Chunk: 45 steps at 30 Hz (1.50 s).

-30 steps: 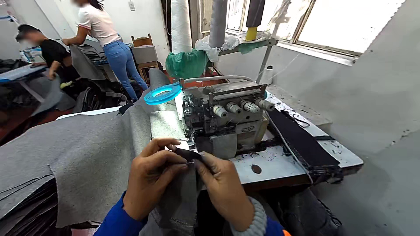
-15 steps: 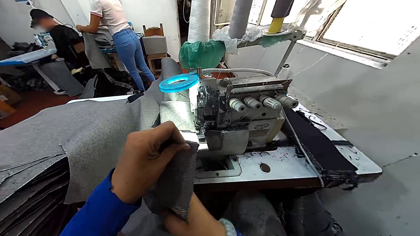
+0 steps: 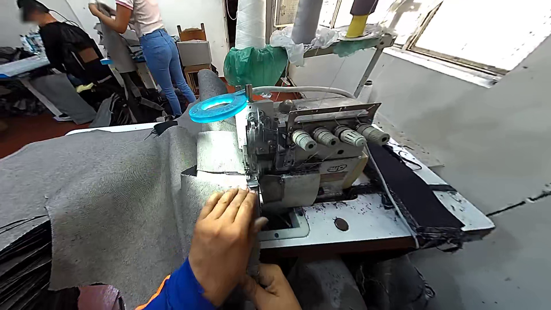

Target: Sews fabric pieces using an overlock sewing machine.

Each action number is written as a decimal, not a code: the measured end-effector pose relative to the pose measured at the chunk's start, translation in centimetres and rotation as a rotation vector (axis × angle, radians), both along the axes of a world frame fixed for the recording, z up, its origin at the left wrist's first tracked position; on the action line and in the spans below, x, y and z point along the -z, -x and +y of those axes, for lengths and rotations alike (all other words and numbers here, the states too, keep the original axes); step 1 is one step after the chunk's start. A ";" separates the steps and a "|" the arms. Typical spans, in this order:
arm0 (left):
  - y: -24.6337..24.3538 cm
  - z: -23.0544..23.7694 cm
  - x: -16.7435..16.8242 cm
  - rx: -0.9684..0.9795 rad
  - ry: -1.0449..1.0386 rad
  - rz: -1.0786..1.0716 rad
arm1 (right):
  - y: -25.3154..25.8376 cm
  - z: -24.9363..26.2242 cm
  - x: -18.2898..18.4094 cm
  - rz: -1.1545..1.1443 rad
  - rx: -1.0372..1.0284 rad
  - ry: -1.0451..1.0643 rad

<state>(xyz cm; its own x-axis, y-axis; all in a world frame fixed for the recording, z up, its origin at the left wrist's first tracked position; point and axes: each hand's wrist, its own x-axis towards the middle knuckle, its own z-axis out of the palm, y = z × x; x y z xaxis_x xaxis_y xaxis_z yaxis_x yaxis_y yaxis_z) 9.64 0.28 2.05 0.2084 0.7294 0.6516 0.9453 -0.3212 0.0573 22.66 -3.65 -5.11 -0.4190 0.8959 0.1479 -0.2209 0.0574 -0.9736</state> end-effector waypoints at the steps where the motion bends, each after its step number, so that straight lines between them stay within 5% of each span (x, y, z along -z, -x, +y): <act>1: -0.1 0.1 0.1 0.001 0.030 -0.041 | -0.2 0.5 -0.2 0.029 -0.008 0.002; 5: 0.6 1.2 -0.2 0.013 0.099 -0.212 | -0.8 2.5 -1.2 0.083 -0.008 -0.004; 12: 0.9 -1.9 -3.3 0.259 0.226 -0.065 | -1.6 5.7 -3.0 -0.096 -0.058 -0.267; 21: 3.5 -1.8 -0.5 0.306 -0.007 0.301 | 0.8 6.0 -3.1 -0.212 0.346 -0.638; 32: 4.8 2.4 -0.5 0.371 -0.052 0.132 | 2.3 7.8 -2.3 -0.214 0.521 -0.829; 36: 5.5 2.3 1.0 0.269 -0.099 0.168 | 1.6 6.8 0.1 -0.181 0.504 -0.848; 40: 8.8 0.8 5.4 -0.055 -0.170 0.019 | -1.1 7.5 2.4 -0.425 0.609 -0.871; 42: 11.0 1.5 8.0 -0.250 0.036 -0.091 | -1.4 8.1 3.0 -0.654 0.651 -0.984; 45: 11.4 5.4 6.4 -0.402 0.573 -0.283 | 0.0 7.4 3.0 -1.021 0.663 -1.019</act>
<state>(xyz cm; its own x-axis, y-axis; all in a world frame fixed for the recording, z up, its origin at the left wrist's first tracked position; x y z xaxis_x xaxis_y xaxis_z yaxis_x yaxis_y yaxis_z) -1.80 5.67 -4.37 -0.2641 0.9547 0.1370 0.9079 0.1982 0.3695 22.63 3.73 -8.08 -0.3062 0.6580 0.6880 0.8023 0.5673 -0.1855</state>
